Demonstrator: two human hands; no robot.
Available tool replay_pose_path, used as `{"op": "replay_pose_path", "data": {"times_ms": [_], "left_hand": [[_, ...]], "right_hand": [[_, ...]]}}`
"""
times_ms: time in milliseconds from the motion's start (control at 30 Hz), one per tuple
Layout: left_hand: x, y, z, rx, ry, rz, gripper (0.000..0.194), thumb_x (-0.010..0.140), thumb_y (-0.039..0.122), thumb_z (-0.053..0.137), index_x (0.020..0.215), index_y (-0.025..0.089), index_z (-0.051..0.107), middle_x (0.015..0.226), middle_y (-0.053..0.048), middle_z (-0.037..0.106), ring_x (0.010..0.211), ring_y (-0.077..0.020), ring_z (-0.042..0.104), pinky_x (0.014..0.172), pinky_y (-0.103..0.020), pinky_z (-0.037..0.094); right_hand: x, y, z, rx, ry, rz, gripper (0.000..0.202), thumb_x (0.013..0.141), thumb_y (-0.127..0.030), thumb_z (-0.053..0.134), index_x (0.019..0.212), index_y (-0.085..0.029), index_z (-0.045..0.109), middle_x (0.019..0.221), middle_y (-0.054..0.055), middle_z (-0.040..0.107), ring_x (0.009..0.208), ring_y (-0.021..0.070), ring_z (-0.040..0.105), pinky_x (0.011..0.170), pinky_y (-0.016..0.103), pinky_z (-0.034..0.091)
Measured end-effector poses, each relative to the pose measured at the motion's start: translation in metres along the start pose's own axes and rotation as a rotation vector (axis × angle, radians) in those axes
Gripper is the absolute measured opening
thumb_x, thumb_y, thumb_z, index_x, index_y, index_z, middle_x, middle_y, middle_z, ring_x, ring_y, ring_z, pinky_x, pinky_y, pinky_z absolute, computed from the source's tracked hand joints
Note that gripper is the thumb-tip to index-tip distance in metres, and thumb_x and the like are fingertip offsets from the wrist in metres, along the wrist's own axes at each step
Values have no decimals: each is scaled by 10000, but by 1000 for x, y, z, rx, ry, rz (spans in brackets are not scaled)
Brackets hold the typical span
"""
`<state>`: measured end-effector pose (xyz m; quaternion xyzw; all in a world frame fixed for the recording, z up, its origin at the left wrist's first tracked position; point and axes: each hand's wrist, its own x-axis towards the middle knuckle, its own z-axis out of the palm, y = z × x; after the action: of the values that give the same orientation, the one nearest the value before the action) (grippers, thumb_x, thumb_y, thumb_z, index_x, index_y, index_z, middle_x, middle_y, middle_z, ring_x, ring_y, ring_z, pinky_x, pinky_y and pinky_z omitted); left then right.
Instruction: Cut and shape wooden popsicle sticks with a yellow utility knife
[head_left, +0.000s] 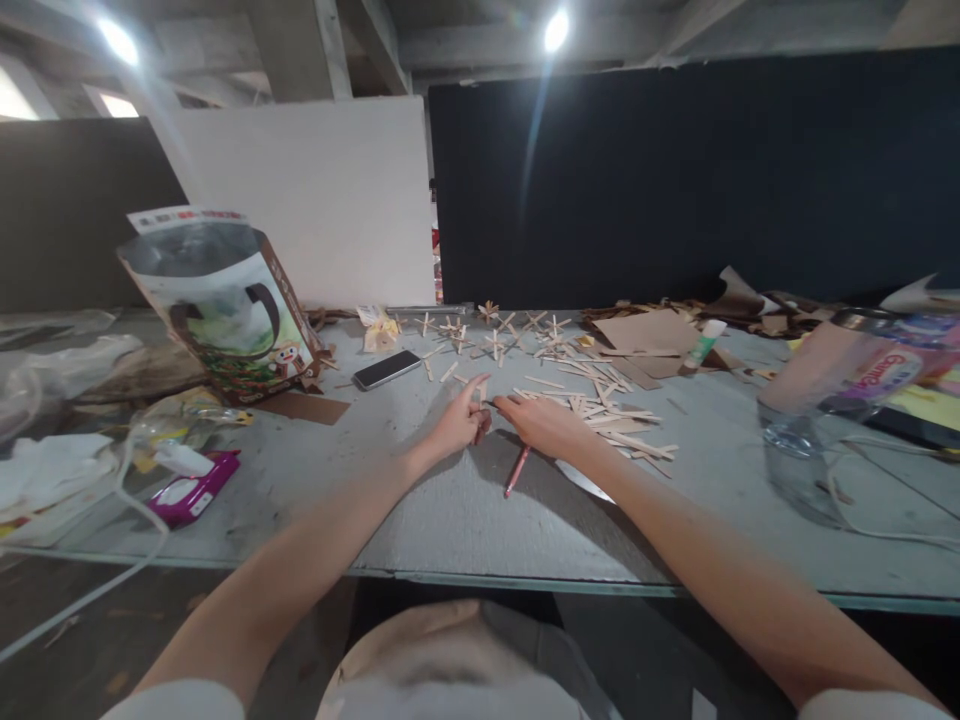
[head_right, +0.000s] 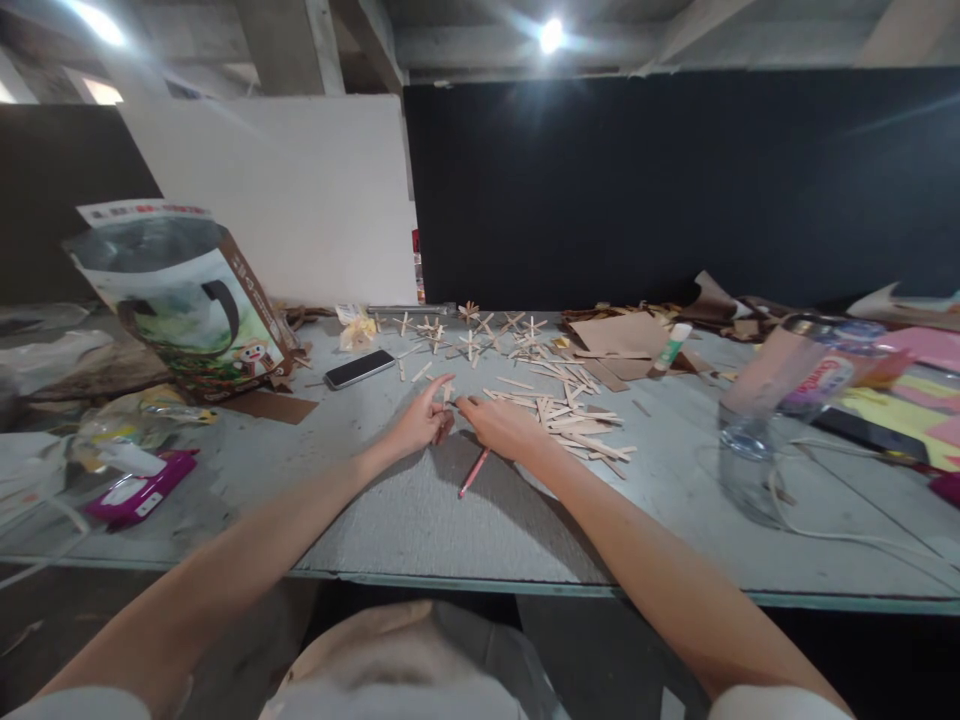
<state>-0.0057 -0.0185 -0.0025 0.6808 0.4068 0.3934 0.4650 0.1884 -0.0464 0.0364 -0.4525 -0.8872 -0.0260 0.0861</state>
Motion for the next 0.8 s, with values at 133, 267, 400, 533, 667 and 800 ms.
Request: {"op": "replay_pose_path", "data": {"times_ms": [133,267,400,533,667,800], "left_hand": [[-1,5,1,-4,28,-4,794,865,181,556,1625,199,328,600,62,569,406,-134,491,463,-239,404],[-1,8,4,-15,49,-17,774,867,155,591,1604,208,359,633,43,630,408,-135,534,441,-228,394],[-1,9,5,-20,33,-7,798,858,130,579,1617,212,346,634,56,643,403,-126,541,438,-217,400],[-1,9,6,-25,25,-1,819,844,129,567,1623,206,326,625,80,634,391,-105,534,451,-201,408],[-1,9,5,-34,22,-10,832,832,129,572,1621,197,320,609,84,627,383,-103,526,434,-193,380],[-1,7,4,-47,29,-1,848,795,123,558,1610,178,330,571,96,598,378,-106,509,425,-190,357]], "right_hand": [[7,4,4,307,71,70,263,1082,-219,429,1187,-194,669,945,100,747,826,228,682,681,288,361],[9,6,3,497,141,79,260,1077,-280,425,1001,-195,658,777,37,675,694,194,593,647,278,341],[8,6,2,510,167,101,200,1054,-293,477,1055,-199,653,780,25,681,666,184,570,635,273,327],[7,10,5,441,143,90,235,1062,-280,481,1182,-189,662,782,40,708,648,186,579,618,268,313],[7,17,8,338,158,54,273,1069,-273,490,1226,-179,693,821,75,735,696,203,611,614,272,294],[8,20,11,348,161,21,278,1073,-273,487,1145,-193,743,820,78,739,698,198,610,621,274,303]]}}
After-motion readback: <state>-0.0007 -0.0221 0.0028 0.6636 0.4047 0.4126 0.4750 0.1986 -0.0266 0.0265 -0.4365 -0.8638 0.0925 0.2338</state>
